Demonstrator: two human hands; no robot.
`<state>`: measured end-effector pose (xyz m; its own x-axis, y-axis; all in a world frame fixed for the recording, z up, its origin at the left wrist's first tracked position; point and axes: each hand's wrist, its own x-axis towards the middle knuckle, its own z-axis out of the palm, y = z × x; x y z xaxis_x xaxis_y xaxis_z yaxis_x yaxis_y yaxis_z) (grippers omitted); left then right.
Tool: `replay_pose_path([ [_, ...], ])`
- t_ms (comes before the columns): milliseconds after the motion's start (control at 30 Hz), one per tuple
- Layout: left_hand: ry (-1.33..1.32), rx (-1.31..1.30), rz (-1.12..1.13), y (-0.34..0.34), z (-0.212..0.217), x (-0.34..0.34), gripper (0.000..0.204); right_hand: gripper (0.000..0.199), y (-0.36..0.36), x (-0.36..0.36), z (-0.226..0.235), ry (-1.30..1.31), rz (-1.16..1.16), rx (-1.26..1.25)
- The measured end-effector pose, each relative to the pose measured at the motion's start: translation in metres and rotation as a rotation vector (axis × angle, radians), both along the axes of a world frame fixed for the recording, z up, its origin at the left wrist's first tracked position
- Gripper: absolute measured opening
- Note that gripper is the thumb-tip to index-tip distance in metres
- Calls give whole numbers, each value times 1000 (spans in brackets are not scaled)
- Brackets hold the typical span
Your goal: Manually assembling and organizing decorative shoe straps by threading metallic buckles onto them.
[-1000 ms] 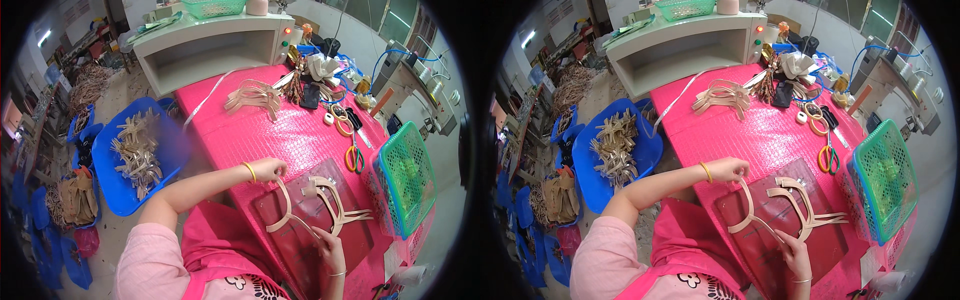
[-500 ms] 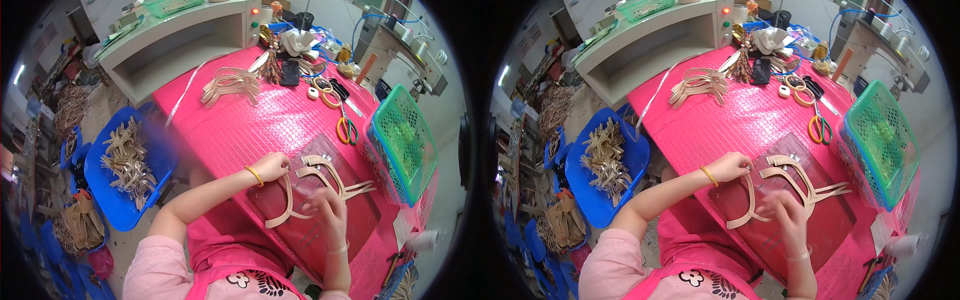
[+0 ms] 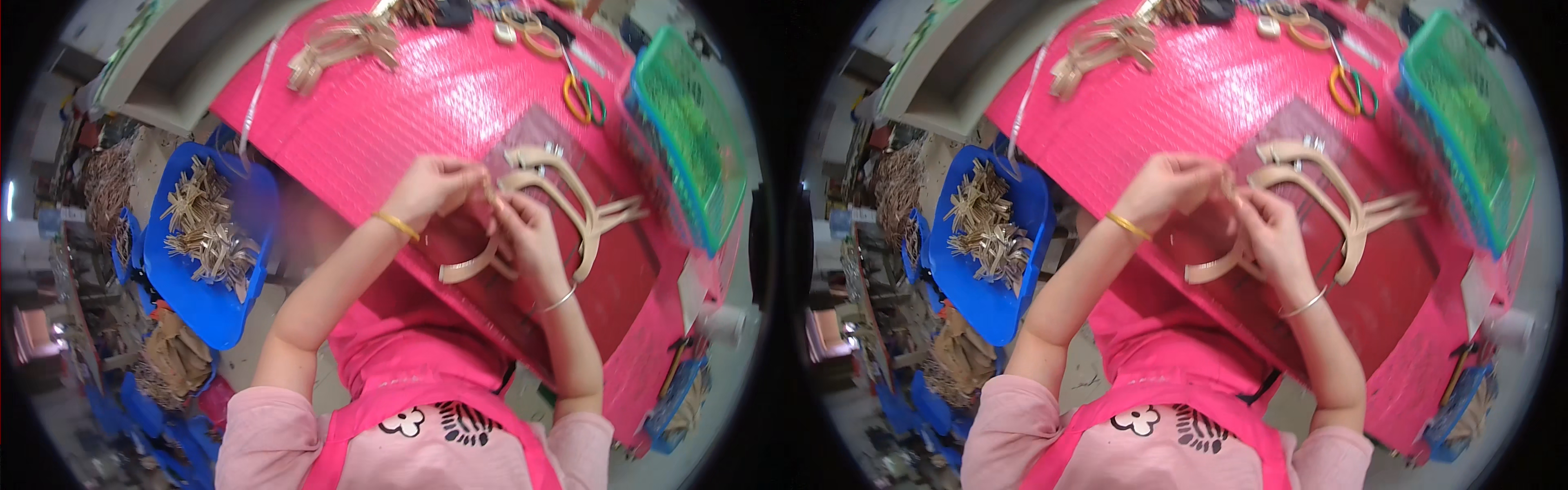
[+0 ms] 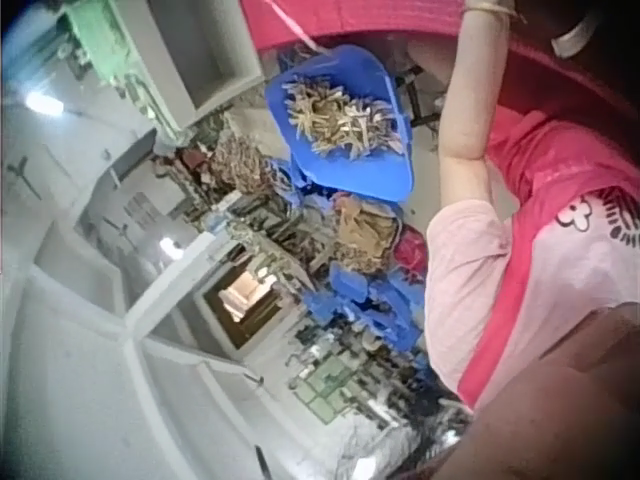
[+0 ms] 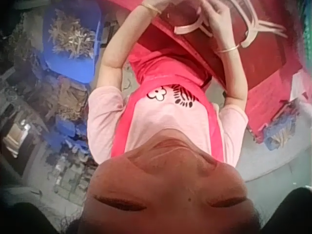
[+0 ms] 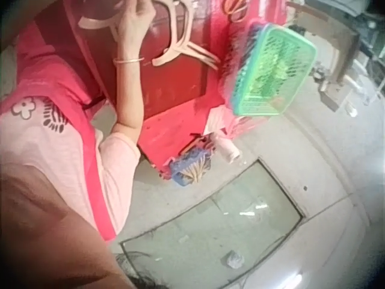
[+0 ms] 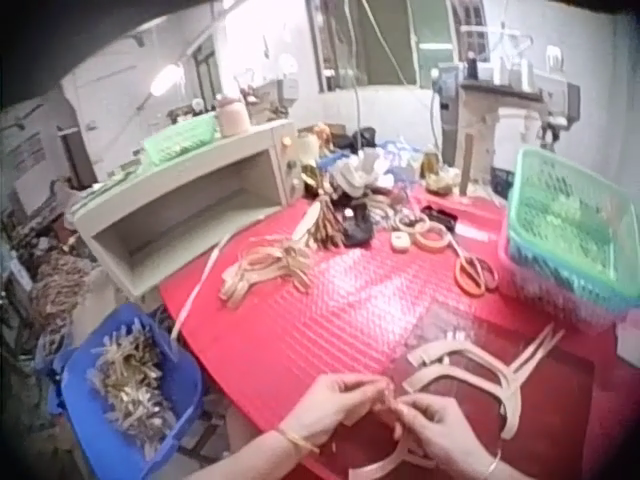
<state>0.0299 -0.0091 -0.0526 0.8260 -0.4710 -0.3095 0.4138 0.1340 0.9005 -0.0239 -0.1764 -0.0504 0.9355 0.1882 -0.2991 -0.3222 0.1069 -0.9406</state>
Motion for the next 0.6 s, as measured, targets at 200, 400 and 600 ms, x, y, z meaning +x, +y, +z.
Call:
replay_pose_path([
  [200, -16, -216, 86, -16, -11, 1, 17, 18, 7, 6, -4, -64, -142, -27],
  [400, 29, -243, 93, -17, -14, -8, 20, 19, 16, 2, 1, -113, -169, -32],
  [600, -2, -352, 239, -32, -16, -14, 23, 20, 25, 4, -7, -163, -269, 125],
])
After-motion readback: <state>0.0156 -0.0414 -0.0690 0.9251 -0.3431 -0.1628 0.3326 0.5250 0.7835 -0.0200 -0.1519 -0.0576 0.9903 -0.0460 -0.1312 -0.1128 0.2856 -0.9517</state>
